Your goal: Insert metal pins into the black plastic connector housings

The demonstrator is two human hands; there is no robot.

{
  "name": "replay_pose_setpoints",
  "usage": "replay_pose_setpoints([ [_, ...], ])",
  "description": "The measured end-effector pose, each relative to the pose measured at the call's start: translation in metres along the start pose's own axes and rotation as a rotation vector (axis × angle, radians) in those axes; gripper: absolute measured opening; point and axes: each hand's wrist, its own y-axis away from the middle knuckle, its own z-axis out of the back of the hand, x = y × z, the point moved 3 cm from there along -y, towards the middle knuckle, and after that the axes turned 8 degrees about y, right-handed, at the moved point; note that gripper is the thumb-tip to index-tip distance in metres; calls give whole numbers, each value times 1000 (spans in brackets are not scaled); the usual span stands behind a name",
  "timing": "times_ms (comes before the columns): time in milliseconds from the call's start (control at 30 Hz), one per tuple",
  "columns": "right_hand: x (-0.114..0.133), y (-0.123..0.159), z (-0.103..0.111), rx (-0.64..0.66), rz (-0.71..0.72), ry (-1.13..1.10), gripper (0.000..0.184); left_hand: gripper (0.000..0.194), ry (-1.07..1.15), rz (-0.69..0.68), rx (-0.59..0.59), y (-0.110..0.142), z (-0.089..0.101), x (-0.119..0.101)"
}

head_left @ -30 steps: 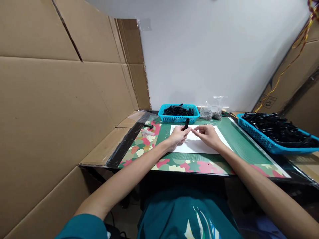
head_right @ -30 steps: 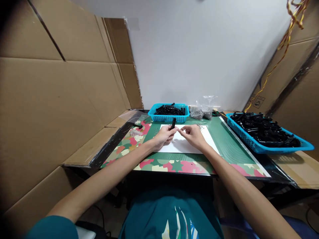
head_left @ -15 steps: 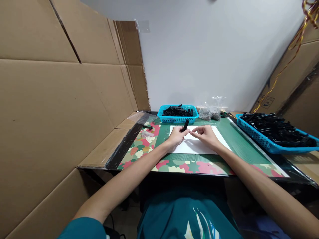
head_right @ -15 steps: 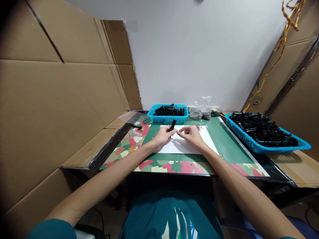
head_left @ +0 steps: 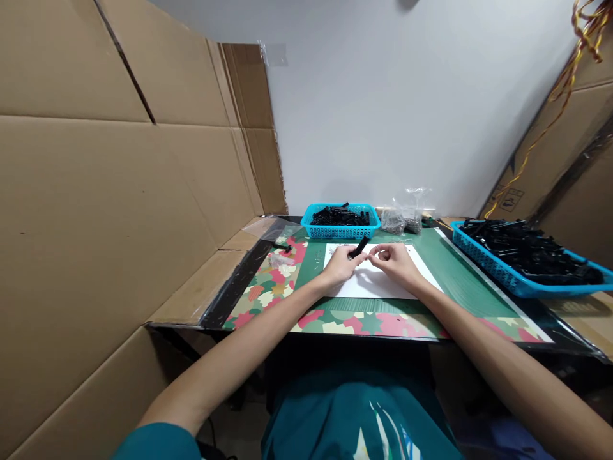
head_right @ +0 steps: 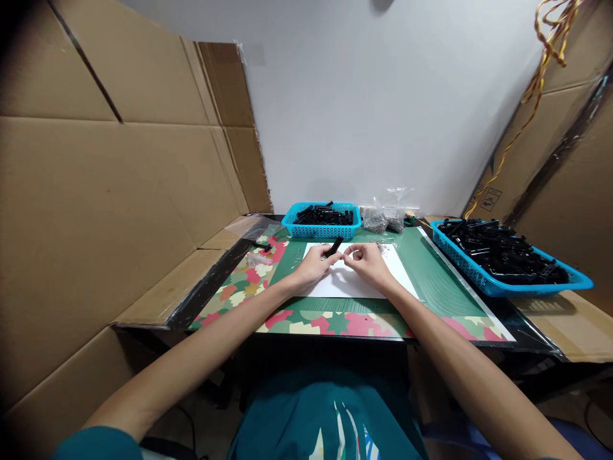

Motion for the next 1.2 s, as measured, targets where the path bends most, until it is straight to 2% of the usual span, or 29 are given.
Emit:
replay_pose_setpoints([
  [100, -1, -1, -1, 30, -5, -29, 36, 47, -71, -37, 24, -2, 0, 0],
  [300, -2, -2, 0, -7, -26, -120, 40, 51, -171, 48, 34, -2, 0, 3],
  [367, -3, -3, 5, -26, -34, -145, 41, 58, -307, 8, 59, 1, 1, -1],
  [467, -6, -4, 15, -19, -76, -222, 41, 67, -646, -71, 125, 6, -1, -12],
  [567, -12, -4, 22, 78, -142, -282, 42, 69, -925, -79, 197, 10, -5, -20],
  [700, -24, -1, 22, 235, -189, -166, 38, 75, -1112, -111, 248, 14, -10, -23],
  [900, -26, -2, 20, 218, -126, 102, 26, 78, -1200, -167, 324, 14, -15, -14],
  [1200, -19, -4, 17, 201, -39, 255, 24, 59, -1126, -224, 437, 17, -15, -17],
])
